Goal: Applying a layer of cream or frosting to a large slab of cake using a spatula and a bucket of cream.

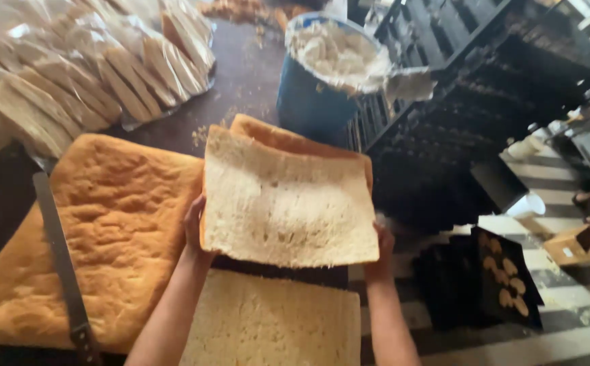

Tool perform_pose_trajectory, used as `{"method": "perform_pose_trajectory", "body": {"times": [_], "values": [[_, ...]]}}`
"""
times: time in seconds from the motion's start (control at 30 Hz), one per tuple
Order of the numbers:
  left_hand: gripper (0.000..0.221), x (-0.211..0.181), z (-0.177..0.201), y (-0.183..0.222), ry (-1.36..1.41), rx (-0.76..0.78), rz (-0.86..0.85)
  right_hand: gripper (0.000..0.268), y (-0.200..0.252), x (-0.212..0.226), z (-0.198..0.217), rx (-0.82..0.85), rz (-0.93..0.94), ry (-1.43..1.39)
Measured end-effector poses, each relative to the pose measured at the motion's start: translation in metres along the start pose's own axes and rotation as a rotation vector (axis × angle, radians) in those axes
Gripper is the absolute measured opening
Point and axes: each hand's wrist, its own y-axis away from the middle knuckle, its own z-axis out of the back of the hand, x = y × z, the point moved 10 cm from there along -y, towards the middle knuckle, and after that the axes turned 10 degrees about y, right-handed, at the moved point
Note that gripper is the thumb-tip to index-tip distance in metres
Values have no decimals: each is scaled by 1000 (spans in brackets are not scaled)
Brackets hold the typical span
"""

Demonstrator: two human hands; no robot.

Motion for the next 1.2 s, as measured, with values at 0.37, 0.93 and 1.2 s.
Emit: {"method": "perform_pose_trajectory", "body": {"times": [0.37, 0.93, 1.2], "values": [[56, -4, -22, -42, -41, -81, 11, 75, -19, 124, -116, 41, -226, -325], [54, -24, -60, -27, -151, -65, 52, 82, -9, 181, -124, 130, -191, -428], [50, -51, -69, -75, -143, 97, -16, 85, -35, 230, -162, 310, 21, -482]]}}
